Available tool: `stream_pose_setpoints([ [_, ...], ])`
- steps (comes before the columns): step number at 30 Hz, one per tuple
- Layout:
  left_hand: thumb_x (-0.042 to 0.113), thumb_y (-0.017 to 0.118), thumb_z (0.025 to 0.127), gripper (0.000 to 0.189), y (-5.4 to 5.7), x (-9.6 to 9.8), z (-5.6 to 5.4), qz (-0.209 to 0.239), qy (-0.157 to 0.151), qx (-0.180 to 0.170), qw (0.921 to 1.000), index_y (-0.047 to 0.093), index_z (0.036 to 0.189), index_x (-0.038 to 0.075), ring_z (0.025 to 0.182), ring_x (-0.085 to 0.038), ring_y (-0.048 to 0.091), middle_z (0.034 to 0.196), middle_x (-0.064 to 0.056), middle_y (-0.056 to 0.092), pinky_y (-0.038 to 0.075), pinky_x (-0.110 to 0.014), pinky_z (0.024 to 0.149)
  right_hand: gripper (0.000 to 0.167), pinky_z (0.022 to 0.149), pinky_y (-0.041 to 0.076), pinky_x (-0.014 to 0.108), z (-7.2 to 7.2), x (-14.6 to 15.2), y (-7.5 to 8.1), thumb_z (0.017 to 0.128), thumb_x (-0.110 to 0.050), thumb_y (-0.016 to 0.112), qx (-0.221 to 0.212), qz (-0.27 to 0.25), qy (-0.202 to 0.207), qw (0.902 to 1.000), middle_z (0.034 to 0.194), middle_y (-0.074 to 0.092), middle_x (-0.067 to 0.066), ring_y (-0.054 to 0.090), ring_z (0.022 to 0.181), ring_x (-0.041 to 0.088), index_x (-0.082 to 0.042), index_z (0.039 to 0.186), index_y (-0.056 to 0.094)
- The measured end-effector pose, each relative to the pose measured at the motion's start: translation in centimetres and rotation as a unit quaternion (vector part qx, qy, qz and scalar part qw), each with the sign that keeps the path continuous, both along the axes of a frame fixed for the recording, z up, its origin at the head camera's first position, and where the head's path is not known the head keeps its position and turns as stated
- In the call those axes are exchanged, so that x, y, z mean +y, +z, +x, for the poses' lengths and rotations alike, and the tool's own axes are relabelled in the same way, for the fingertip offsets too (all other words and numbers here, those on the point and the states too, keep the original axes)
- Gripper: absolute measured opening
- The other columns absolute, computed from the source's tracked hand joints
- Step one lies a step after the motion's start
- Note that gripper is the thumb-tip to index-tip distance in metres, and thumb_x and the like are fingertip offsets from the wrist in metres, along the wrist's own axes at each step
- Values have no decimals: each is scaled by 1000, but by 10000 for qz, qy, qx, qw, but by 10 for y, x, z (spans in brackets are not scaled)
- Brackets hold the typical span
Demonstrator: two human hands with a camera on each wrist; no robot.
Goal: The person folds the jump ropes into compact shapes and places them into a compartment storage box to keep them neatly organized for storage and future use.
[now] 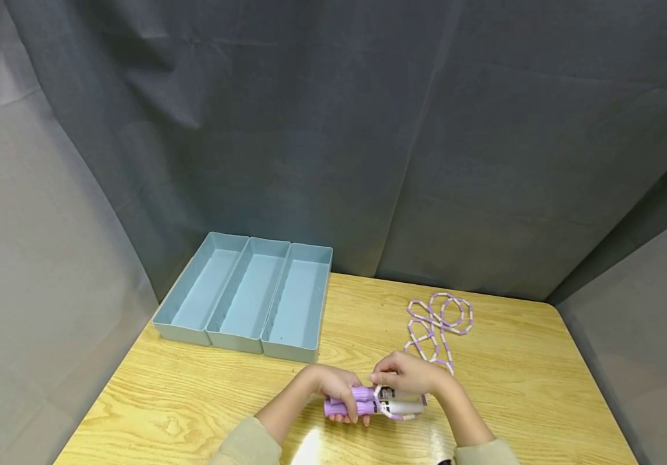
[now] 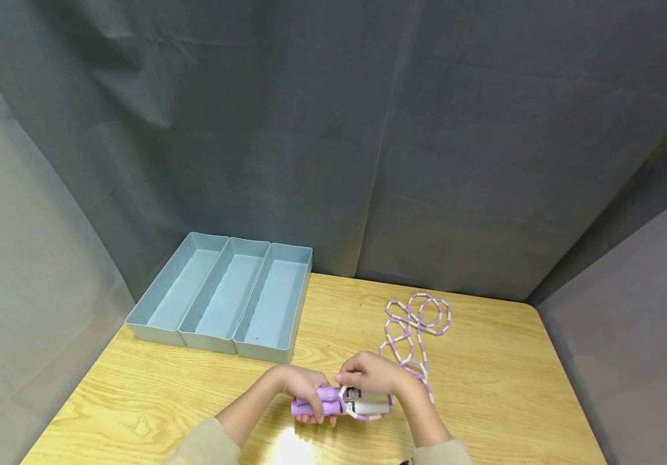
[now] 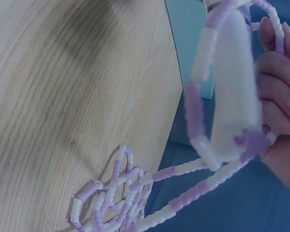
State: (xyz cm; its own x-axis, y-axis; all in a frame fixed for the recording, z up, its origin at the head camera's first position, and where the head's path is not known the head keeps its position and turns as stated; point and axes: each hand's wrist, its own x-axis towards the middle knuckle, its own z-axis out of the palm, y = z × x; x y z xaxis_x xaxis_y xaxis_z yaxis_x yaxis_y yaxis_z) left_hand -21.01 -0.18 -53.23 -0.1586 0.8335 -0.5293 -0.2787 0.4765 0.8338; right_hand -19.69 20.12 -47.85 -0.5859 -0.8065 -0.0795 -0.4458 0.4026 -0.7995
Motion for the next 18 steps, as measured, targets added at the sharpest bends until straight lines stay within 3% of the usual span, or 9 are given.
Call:
stream_pose_setpoints([
  [3,-9,56,76,20,2,0,1,-32,-73,165,9998,63,94,-9,43,-11,48,59,-8,56,42,-19,38,29,47,31,12,1,-1,2,95,-23,49,-94,53,-104,9999,60,45,-12,33,51,-3,-8,74,63],
  [7,-8,57,74,18,1,-1,2,-96,177,417,9989,63,91,-10,42,-11,48,58,-8,56,41,-19,37,33,45,27,13,3,1,5,95,-20,47,-354,-168,-307,9988,57,38,-11,29,49,-2,0,73,60],
  [12,-6,56,73,21,-4,-4,1,167,842,491,9951,60,92,-14,42,-11,47,58,-8,55,41,-19,36,33,43,25,15,7,7,12,95,-18,48,-557,-352,-744,9951,57,37,-9,27,48,-1,3,72,59],
  [18,-3,55,72,33,-10,-6,-2,723,1782,373,9806,52,100,-21,45,-10,48,61,-8,55,42,-18,38,31,38,24,14,10,16,16,95,-14,46,-568,-521,-919,9928,51,36,-11,27,42,-1,0,72,61],
])
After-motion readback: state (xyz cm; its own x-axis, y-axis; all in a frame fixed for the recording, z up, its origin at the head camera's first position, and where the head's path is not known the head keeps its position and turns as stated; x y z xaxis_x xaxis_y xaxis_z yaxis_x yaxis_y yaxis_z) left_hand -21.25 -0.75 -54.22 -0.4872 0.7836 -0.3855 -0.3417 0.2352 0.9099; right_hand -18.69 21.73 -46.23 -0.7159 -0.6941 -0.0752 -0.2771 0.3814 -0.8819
